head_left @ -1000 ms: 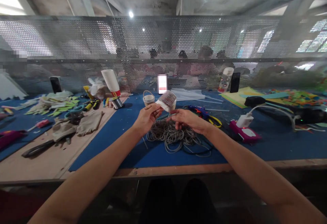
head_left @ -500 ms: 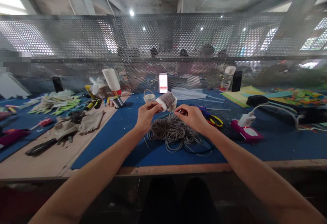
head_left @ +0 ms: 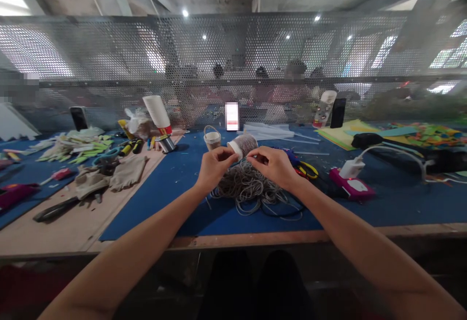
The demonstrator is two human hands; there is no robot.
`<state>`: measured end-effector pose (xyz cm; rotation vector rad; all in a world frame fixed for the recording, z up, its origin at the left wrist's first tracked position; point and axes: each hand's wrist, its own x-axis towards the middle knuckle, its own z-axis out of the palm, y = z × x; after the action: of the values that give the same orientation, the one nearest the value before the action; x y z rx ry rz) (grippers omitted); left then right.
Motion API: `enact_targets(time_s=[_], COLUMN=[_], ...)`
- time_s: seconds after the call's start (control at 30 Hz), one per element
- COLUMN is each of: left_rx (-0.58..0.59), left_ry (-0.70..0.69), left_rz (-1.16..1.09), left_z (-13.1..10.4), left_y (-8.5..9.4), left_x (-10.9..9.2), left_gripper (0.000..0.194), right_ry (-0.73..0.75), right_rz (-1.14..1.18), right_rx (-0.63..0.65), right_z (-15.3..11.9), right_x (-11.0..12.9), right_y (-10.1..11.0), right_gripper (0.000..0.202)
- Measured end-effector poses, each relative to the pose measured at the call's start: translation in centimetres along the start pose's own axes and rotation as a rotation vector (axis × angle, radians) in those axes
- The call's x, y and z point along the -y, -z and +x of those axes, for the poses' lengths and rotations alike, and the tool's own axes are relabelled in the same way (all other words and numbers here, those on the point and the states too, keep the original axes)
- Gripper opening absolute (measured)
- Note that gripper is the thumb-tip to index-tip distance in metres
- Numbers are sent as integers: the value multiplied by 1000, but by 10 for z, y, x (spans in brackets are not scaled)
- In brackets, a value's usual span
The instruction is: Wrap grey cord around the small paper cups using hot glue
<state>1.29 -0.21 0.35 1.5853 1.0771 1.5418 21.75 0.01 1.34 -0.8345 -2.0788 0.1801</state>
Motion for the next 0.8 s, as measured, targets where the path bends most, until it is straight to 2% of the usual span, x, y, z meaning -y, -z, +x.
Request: enact_targets(time_s=[0.17, 0.4, 0.8], left_rx=[27, 52, 87], left_ry=[38, -5, -32], left_rz=[-43, 13, 72], left_z=[-4, -5, -8], left_y=[-3, -2, -5], left_x=[-5, 1, -2], left_gripper=[13, 13, 11], right_ry=[-17, -9, -1], right_rz=[-7, -34, -54], right_rx=[-20, -35, -32], right_z=[1, 1, 1], right_x=[-2, 0, 1], right_y=[0, 2, 3], right_gripper=[16, 12, 11])
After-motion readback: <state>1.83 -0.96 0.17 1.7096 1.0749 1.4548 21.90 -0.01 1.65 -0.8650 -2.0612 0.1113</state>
